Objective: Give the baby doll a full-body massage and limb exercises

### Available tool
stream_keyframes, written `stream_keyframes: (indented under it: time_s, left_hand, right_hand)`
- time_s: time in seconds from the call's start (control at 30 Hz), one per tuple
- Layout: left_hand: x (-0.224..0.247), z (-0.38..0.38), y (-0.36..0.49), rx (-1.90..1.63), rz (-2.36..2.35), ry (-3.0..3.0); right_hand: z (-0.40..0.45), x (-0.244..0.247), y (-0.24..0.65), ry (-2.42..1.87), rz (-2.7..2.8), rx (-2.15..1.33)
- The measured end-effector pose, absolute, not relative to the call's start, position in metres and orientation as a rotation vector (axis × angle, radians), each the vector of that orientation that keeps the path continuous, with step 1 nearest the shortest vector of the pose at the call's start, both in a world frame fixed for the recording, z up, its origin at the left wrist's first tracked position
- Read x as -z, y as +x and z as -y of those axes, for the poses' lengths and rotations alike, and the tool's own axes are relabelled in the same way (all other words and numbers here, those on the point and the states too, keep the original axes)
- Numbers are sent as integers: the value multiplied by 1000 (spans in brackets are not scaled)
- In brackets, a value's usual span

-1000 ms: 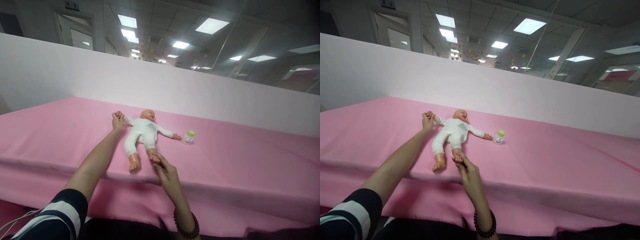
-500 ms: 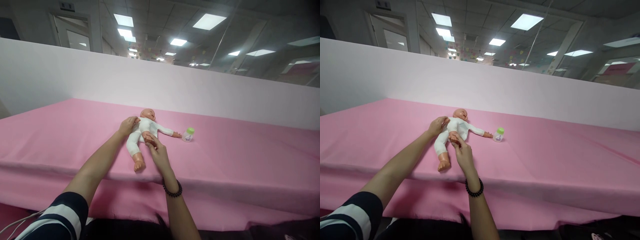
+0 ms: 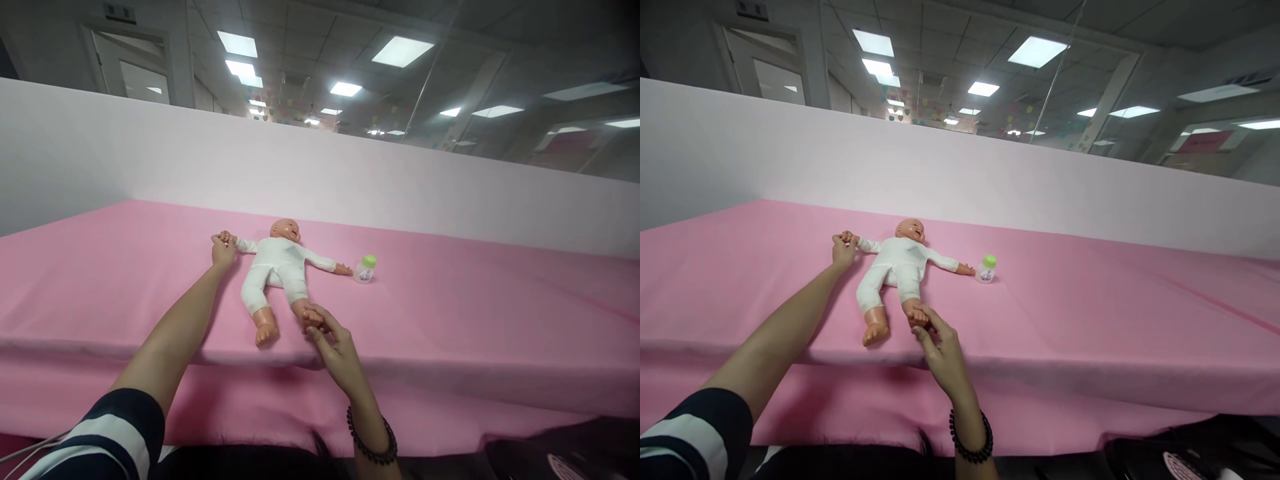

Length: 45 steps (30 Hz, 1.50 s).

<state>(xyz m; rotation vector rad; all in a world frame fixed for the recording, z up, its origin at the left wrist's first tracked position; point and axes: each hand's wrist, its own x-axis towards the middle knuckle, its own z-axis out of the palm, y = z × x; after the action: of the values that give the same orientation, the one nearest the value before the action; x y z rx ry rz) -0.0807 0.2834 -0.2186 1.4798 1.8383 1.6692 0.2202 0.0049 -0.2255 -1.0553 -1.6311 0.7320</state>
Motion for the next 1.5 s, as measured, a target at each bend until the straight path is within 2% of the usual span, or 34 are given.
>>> stream_keyframes:
  time_s: [0.17,0.33,0.43,0.6,0.83,1.07,1.2,1.5]
  left_hand:
    - [209,-264,-64,-1644,-1608,2081]
    - [197,-250,-35,-1324,-1294,2764]
    - [197,-250,-31,-1255,-1189,2913]
    - [200,-252,-37,-1414,-1396,2661]
    - [203,-257,-46,-1730,-1686,1797]
    - [202,-274,-65,-1509,-2120,1118]
    - [202,-279,-70,-1456,-2231,1047]
    - [212,-285,-70,-1446,-2200,1151]
  right_hand:
    - [-32,192,204,-1013,1600,-623]
    - [-73,181,179,-1026,1591,-652]
    - [-87,182,165,-1040,1577,-651]
    - [-75,183,162,-1053,1579,-667]
    - [-3,202,201,-1125,1659,-679]
    - [20,231,213,-1313,1748,-548]
    - [14,236,204,-1288,1829,-383]
    - [16,249,204,-1222,1865,-269]
